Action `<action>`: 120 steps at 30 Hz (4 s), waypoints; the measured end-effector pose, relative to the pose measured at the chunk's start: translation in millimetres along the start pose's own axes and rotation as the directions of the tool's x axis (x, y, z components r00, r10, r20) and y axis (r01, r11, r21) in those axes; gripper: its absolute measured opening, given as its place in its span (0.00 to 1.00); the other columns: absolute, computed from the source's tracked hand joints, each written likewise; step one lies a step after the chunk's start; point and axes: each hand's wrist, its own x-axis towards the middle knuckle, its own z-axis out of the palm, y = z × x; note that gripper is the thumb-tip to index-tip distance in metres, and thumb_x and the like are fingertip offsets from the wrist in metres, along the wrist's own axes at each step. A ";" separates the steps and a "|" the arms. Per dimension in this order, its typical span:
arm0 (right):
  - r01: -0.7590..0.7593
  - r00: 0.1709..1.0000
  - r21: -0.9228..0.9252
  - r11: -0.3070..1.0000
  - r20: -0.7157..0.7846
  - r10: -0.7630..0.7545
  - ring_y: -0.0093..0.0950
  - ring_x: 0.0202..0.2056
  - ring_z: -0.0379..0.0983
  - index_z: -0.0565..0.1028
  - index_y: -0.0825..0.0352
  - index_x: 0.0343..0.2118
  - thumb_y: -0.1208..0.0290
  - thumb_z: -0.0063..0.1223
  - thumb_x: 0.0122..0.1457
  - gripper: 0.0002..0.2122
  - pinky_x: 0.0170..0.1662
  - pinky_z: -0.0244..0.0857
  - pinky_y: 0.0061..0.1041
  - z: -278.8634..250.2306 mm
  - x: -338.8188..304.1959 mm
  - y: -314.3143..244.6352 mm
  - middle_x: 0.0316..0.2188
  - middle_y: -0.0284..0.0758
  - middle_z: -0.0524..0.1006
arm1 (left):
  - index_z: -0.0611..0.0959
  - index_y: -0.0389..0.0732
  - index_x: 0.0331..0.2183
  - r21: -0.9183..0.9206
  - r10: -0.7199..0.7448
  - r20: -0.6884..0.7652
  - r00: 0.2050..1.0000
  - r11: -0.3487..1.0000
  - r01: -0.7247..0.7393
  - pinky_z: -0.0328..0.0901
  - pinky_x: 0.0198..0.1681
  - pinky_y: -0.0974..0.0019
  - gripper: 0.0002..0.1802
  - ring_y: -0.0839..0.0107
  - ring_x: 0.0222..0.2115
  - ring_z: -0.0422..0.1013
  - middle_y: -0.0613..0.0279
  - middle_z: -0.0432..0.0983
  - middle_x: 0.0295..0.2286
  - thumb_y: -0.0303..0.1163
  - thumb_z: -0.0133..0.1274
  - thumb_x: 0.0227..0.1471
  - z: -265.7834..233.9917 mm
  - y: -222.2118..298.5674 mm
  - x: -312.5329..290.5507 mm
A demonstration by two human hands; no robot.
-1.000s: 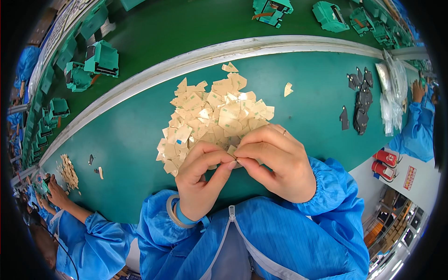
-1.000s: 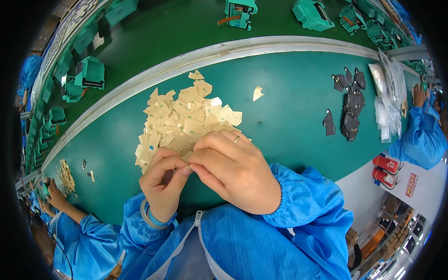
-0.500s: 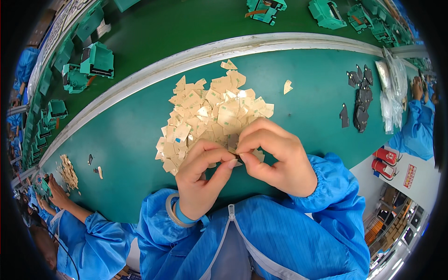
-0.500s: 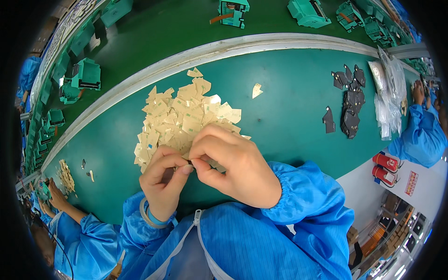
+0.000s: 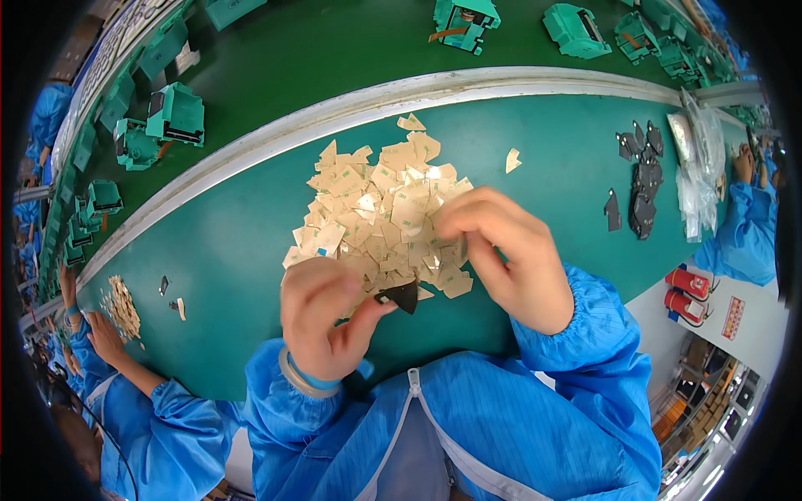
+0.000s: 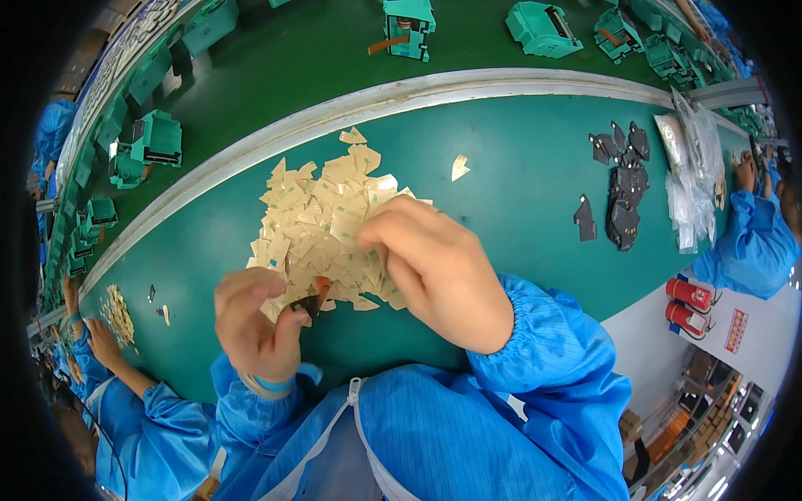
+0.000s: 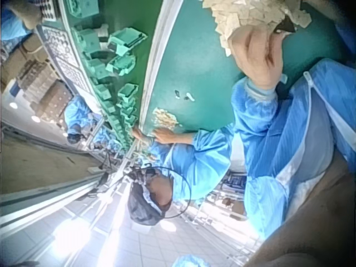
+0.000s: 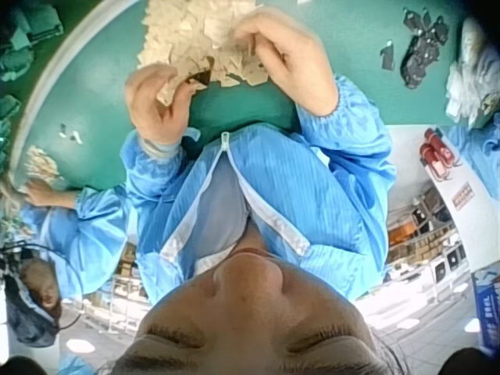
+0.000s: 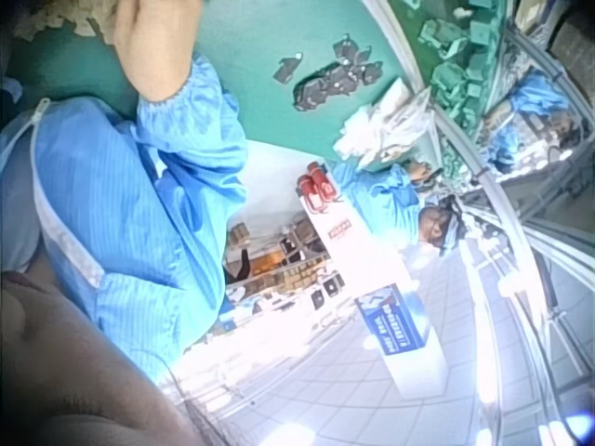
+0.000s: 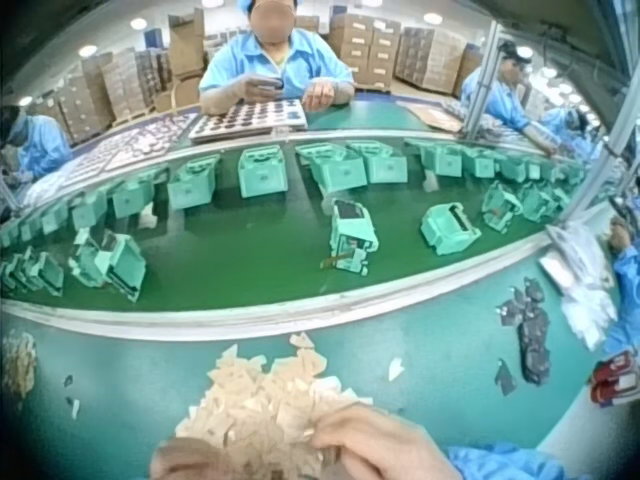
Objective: Assemble small electronic components into green plastic housings on an assembly line.
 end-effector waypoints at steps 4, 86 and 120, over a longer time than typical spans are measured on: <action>-0.190 0.981 0.264 0.946 0.092 0.172 0.34 0.29 0.69 0.72 0.66 0.33 0.82 0.47 0.51 0.07 0.34 0.63 0.24 -3.8 -2.1 -13.1 0.27 0.34 0.73 | 0.73 0.43 0.36 0.297 0.395 0.103 0.913 0.864 -0.407 0.67 0.31 0.63 0.23 0.65 0.28 0.67 0.63 0.68 0.27 0.27 0.63 0.33 -13.5 1.6 5.7; -0.371 0.871 0.928 0.019 0.341 0.354 0.28 0.44 0.68 0.61 0.69 0.52 0.58 0.32 0.62 0.22 0.49 0.62 0.29 12.1 -1.8 -0.4 0.44 0.37 0.70 | 0.68 0.36 0.42 -0.840 -0.469 0.452 0.759 0.062 0.539 0.60 0.44 0.70 0.18 0.76 0.41 0.64 0.61 0.68 0.39 0.25 0.53 0.49 27.8 22.7 -8.6; -0.399 0.840 0.910 0.117 0.311 0.444 0.29 0.45 0.67 0.60 0.68 0.53 0.54 0.31 0.63 0.24 0.49 0.61 0.31 18.6 -3.3 4.8 0.44 0.38 0.70 | 0.68 0.35 0.46 -0.828 -0.441 0.475 0.761 0.067 0.556 0.61 0.45 0.70 0.23 0.74 0.42 0.65 0.62 0.69 0.41 0.28 0.55 0.48 30.4 5.4 -13.3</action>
